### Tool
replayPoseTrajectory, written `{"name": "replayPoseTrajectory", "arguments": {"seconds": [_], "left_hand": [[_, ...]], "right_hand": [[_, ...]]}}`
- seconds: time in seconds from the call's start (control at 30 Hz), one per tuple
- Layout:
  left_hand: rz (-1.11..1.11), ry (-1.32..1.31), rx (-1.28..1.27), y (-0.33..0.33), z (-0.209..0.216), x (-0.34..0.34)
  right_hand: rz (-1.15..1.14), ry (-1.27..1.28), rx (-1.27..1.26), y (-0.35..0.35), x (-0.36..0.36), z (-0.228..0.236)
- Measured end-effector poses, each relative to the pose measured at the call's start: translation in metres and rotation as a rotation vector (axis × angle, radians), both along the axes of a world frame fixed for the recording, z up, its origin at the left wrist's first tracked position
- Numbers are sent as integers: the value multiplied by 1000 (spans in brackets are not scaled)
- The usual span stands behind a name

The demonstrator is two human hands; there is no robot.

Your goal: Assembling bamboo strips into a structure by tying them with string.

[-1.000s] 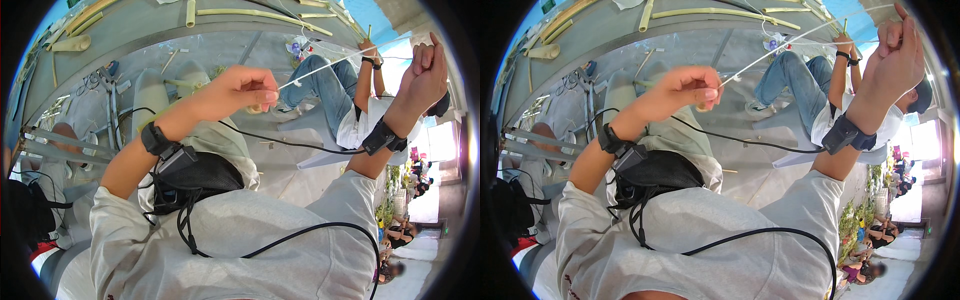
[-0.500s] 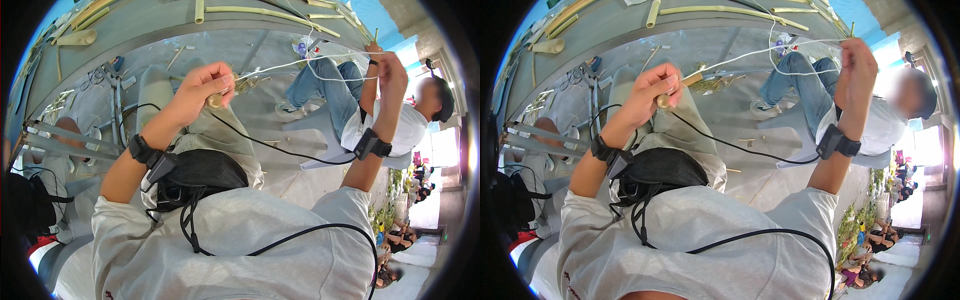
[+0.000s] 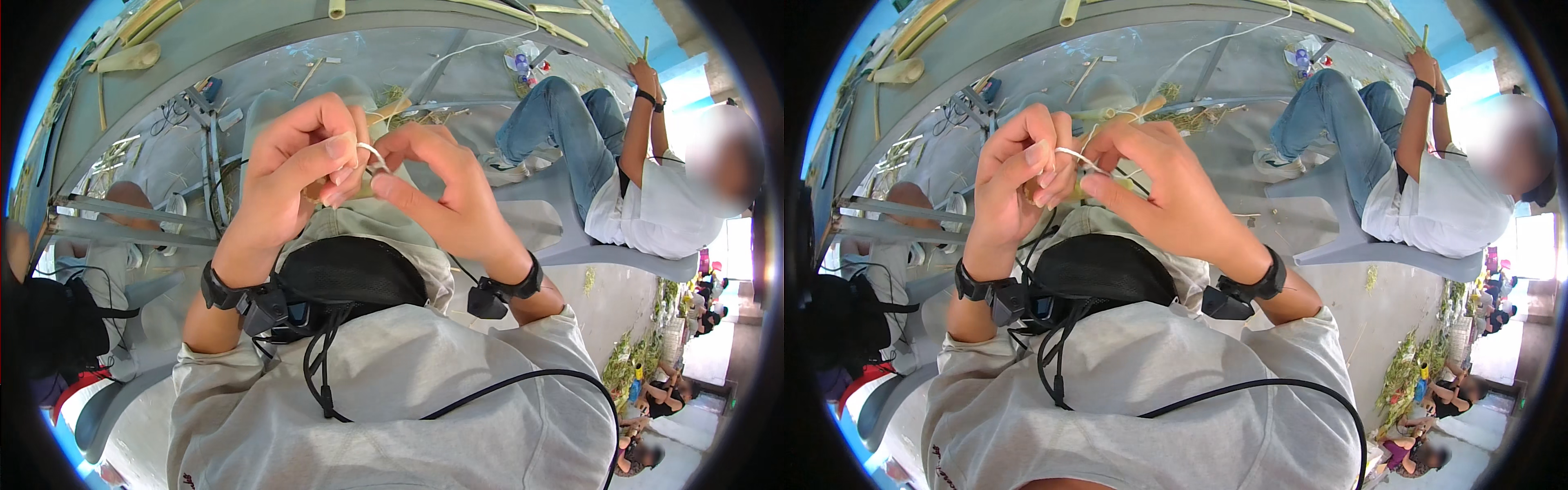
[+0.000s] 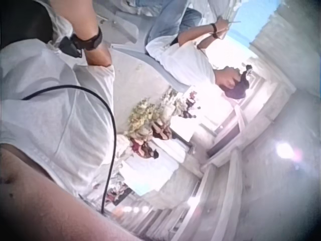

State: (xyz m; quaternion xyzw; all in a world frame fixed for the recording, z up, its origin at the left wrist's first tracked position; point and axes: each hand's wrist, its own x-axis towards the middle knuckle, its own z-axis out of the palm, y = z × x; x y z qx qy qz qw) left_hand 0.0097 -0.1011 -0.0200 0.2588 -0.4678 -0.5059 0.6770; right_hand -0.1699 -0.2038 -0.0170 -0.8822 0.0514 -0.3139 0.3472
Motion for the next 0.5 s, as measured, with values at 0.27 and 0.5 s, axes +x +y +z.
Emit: {"name": "replayPoseTrajectory", "arguments": {"seconds": [0.27,0.5], "left_hand": [[87,11,91,16,0,9],[126,-18,45,22,7,13]], "right_hand": [[41,76,546,0,0,10],[78,48,549,0,-12,20]]}}
